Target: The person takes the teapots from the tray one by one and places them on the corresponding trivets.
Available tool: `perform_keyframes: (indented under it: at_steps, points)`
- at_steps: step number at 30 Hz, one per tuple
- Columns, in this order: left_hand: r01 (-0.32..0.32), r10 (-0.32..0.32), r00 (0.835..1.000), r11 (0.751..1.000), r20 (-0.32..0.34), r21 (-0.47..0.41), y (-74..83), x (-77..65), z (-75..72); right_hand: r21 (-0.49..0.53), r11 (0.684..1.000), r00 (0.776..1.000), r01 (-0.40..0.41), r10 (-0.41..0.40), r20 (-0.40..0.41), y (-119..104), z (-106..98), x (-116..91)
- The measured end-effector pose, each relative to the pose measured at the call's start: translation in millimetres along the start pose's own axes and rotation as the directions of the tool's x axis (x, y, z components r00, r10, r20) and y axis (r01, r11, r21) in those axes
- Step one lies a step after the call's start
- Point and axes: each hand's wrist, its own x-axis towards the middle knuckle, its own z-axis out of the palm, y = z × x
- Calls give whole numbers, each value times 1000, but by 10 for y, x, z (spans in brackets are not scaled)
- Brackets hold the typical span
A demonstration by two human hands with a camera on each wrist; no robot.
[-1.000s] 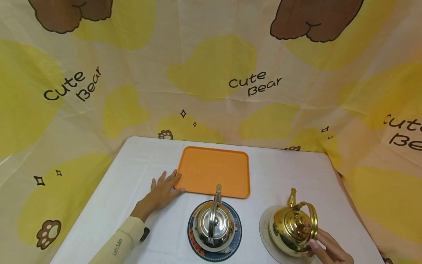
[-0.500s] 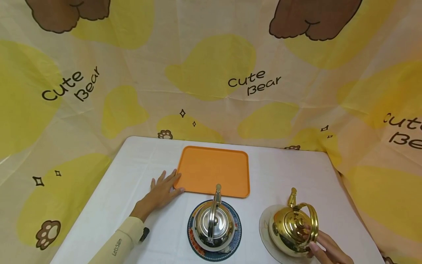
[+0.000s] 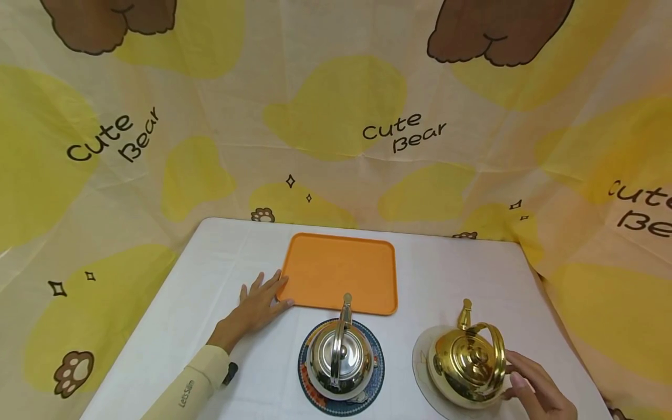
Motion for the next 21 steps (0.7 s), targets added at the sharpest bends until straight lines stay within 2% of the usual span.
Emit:
perform_keyframes:
  at_steps: [3,5,7,10,14,17,21]
  points:
    - [1,-1,1000,1000,-1,1,4,7,6,-135,990,997,-41,31,-73,-83,27,88]
    - [4,-4,1000,1000,2,5,6,11,8,-274,960,994,-56,28,-105,-120,42,152]
    - [6,-6,1000,1000,4,8,9,14,10,-395,918,995,-25,-15,-99,-117,31,218]
    - [8,-9,1000,1000,9,13,15,14,9,-492,866,991,95,-129,-37,-48,-25,323]
    - [9,-9,1000,1000,7,22,28,8,10,-530,807,962,261,-264,73,91,-125,491]
    - [4,-4,1000,1000,1,20,34,-14,9,-586,754,953,298,-267,142,172,-206,610]
    - [1,-1,1000,1000,1,-1,31,-60,3,-696,660,959,282,-198,201,202,-297,749]
